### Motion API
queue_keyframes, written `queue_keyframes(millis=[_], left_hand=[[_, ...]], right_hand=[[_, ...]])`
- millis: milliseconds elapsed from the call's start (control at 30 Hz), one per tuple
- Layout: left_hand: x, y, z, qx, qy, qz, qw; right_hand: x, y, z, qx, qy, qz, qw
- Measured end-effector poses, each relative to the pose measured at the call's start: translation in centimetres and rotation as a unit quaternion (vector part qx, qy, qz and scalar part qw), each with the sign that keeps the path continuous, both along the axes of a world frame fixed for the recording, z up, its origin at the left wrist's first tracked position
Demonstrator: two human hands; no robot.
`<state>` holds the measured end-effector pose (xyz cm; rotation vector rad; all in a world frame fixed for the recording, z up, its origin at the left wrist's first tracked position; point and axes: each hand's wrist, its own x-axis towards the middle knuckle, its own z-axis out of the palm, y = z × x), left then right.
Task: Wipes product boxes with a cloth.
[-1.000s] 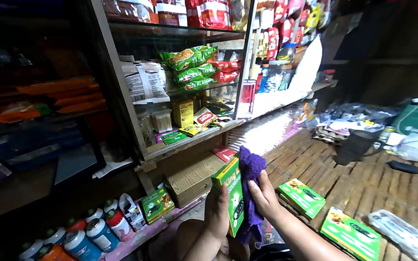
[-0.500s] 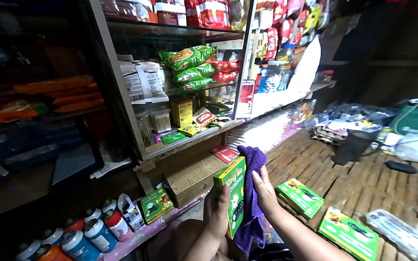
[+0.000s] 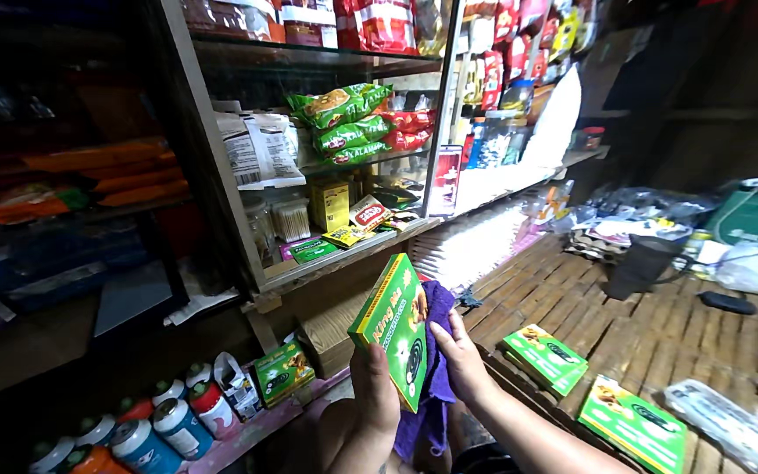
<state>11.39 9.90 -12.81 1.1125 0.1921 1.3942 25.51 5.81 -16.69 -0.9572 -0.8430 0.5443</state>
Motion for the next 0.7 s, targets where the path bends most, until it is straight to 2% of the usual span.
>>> queue_keyframes(millis=[133,267,333,467,567,700], left_hand=[[0.3,-0.2,-0.6,0.020,-0.025,0.013,0.999],[0.4,-1.0,-0.7,0.087,0.068,0.017,0.994],[0.4,-0.9,-1.0,0.149,0.094,-0.019,0.984],[0.4,-0.5,-1.2,0.225,0.100,-0.133,0.960],[-0.3,-0.7,-0.8,0.183,0.117,-0.161,0.963],[-0.6,0.3,-0.4,0.154,0.130,-0.216,0.955]], right_hand=[[-1.1,-0.3,0.8,-0.026,0.095,0.051,0.994],[-0.7,-0.6,2.2,-0.076,0.179,0.046,0.980],[0.0,-0.5,2.4,-0.072,0.199,0.032,0.977],[2.2,-0.4,2.1,-0.042,0.195,0.016,0.980],[3.1,-0.8,2.4,-0.027,0.183,0.010,0.983],[4.8,-1.8,3.2,-0.003,0.090,-0.018,0.996]])
